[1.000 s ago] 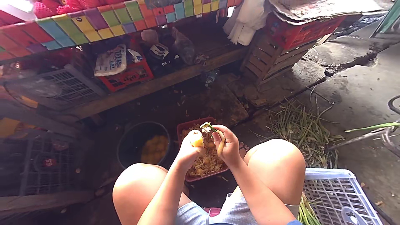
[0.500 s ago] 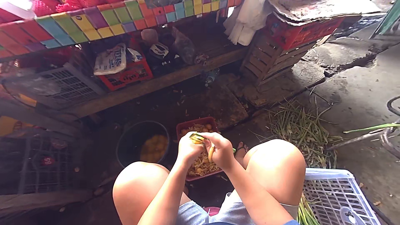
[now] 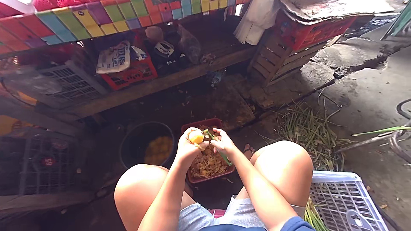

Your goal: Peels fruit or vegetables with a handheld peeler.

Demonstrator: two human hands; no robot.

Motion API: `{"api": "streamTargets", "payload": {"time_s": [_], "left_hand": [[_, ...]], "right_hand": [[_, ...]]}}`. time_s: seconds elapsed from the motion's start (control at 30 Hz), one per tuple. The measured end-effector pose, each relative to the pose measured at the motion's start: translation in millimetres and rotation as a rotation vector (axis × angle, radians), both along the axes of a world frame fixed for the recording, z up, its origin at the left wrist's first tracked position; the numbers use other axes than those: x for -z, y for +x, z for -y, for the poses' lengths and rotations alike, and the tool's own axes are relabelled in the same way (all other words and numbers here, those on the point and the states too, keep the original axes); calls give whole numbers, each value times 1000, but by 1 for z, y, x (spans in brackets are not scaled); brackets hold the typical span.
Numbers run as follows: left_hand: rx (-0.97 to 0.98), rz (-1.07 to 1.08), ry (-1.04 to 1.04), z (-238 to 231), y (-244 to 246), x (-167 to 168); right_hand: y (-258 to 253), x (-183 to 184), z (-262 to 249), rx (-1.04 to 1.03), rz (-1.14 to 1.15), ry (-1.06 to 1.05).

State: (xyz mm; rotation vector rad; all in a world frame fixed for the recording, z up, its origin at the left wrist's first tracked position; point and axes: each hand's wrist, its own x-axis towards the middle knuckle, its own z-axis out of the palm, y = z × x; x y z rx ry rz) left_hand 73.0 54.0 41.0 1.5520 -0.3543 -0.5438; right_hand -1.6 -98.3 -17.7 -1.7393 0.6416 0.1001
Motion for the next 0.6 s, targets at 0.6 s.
{"api": "streamTargets", "payload": {"time_s": [0.6], "left_hand": [[-31, 95, 285, -1, 12, 13]], "right_hand": [[-2, -20, -21, 118, 213, -41]]}}
